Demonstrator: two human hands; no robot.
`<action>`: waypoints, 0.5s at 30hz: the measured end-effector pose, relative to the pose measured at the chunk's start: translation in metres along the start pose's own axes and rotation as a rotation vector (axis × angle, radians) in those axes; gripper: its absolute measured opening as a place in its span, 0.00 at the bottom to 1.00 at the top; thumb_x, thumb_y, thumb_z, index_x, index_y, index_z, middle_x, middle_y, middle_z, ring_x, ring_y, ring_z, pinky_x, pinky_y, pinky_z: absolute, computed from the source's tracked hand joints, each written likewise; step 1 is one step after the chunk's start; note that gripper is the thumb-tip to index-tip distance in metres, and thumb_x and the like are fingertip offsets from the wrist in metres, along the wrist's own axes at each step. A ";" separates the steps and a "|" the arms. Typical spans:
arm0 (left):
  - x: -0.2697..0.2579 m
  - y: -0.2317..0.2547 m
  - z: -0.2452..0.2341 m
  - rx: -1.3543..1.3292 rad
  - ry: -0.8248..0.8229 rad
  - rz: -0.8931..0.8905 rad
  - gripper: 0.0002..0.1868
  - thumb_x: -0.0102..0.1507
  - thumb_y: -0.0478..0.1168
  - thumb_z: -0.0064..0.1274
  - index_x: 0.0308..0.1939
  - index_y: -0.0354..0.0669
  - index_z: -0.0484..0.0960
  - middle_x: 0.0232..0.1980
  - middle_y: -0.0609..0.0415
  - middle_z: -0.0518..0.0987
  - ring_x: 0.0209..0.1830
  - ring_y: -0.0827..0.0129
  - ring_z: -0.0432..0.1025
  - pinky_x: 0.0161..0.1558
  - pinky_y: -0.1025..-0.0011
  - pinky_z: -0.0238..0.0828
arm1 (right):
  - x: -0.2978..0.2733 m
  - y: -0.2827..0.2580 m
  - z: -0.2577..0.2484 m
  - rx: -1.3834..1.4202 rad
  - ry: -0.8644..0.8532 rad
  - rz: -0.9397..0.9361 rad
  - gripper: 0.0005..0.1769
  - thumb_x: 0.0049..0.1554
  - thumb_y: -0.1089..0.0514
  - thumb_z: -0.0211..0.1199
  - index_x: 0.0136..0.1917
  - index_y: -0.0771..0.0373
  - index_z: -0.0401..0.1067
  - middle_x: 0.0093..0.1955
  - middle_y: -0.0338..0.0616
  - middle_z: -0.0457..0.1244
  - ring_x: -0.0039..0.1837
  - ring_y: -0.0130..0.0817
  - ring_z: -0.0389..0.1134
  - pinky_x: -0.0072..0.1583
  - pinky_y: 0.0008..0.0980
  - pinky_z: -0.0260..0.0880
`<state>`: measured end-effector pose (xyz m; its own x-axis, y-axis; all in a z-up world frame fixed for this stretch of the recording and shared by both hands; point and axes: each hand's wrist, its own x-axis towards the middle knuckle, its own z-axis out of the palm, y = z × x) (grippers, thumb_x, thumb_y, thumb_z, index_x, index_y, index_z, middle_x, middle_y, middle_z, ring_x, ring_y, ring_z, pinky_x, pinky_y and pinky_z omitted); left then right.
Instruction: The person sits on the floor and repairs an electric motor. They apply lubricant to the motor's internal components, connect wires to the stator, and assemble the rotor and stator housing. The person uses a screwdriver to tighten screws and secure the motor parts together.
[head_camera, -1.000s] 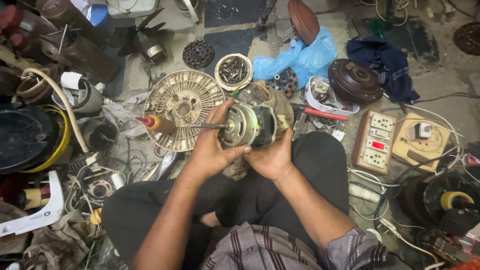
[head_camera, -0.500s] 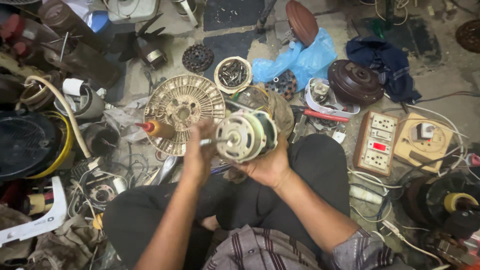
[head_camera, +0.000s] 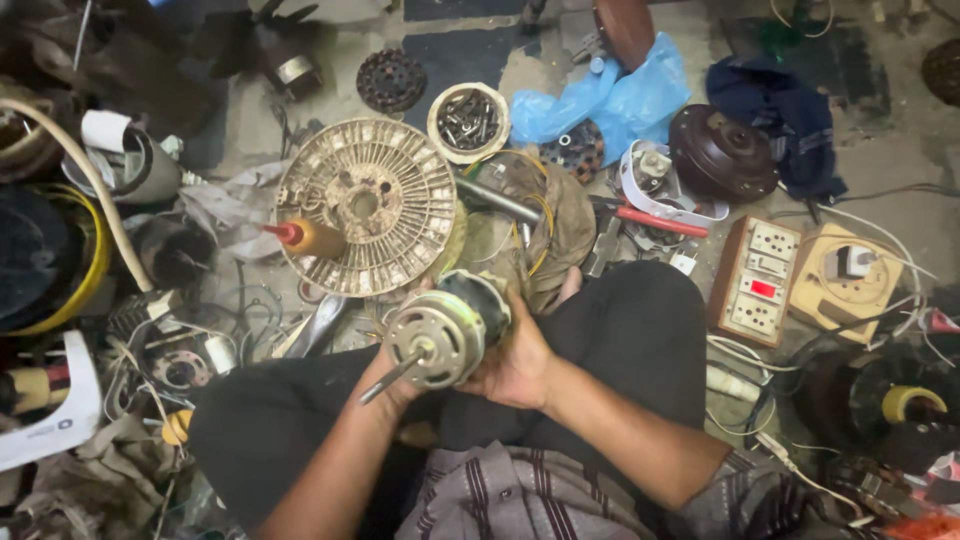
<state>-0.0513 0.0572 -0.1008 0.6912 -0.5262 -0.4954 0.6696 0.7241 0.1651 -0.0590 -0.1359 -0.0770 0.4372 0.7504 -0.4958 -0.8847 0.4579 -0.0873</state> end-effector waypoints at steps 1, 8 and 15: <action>-0.001 -0.004 -0.005 -0.004 0.080 0.018 0.26 0.72 0.59 0.44 0.53 0.39 0.83 0.48 0.46 0.85 0.44 0.59 0.81 0.46 0.57 0.82 | 0.003 0.001 -0.005 -0.054 0.013 0.003 0.51 0.57 0.11 0.35 0.67 0.51 0.71 0.59 0.44 0.69 0.57 0.45 0.71 0.58 0.49 0.70; -0.007 -0.031 -0.028 -0.150 -0.063 0.017 0.25 0.63 0.59 0.43 0.48 0.45 0.83 0.49 0.49 0.86 0.46 0.54 0.81 0.44 0.49 0.79 | 0.012 -0.008 -0.047 -0.648 0.425 0.129 0.60 0.57 0.15 0.25 0.53 0.71 0.74 0.40 0.63 0.68 0.37 0.49 0.71 0.40 0.47 0.76; -0.010 -0.030 -0.024 -0.006 0.006 0.108 0.27 0.69 0.58 0.42 0.54 0.41 0.82 0.51 0.45 0.84 0.51 0.55 0.78 0.56 0.54 0.76 | -0.026 -0.005 -0.032 -1.187 0.584 -0.627 0.27 0.66 0.44 0.53 0.59 0.74 0.70 0.47 0.64 0.69 0.42 0.46 0.73 0.45 0.37 0.71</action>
<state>-0.0845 0.0517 -0.1216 0.7578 -0.4420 -0.4800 0.5894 0.7792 0.2129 -0.0708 -0.1734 -0.0913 0.9220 0.1520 -0.3562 -0.3150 -0.2407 -0.9181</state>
